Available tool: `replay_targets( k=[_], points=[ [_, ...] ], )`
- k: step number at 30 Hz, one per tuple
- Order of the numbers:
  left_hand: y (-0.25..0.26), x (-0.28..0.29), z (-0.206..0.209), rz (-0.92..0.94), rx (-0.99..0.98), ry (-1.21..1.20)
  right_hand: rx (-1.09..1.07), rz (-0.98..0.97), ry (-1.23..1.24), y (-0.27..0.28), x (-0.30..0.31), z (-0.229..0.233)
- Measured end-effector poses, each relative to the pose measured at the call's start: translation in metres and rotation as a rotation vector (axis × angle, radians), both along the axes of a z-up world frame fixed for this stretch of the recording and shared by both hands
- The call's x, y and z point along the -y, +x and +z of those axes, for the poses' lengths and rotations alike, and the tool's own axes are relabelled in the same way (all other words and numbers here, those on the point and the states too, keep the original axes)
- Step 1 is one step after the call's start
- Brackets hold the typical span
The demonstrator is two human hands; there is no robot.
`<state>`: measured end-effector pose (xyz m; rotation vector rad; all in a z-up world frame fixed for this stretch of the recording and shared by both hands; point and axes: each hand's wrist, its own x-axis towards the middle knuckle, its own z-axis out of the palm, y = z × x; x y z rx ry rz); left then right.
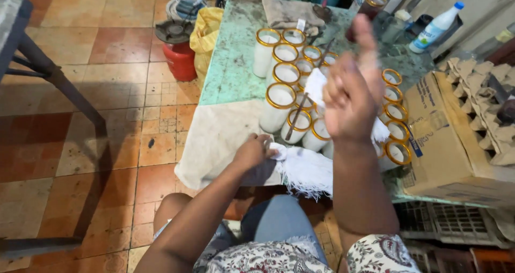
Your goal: Tying knots around bundles of white candle wicks to prepare them for production.
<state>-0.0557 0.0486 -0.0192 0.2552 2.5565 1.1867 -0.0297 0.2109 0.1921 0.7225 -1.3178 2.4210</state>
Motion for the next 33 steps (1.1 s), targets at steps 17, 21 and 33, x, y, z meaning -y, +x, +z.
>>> replay_targets(
  k=[17,21,33],
  points=[
    [-0.014,0.048,0.106,-0.495,-0.124,0.684,0.069,0.874,0.205,0.091,-0.077,-0.162],
    [-0.049,0.082,0.185,-0.375,-0.317,0.227,0.361,0.838,0.477,0.08,-0.052,-0.202],
    [-0.147,0.109,0.071,-0.055,-0.689,-0.103,0.547,0.663,0.509,0.058,-0.013,-0.225]
  ],
)
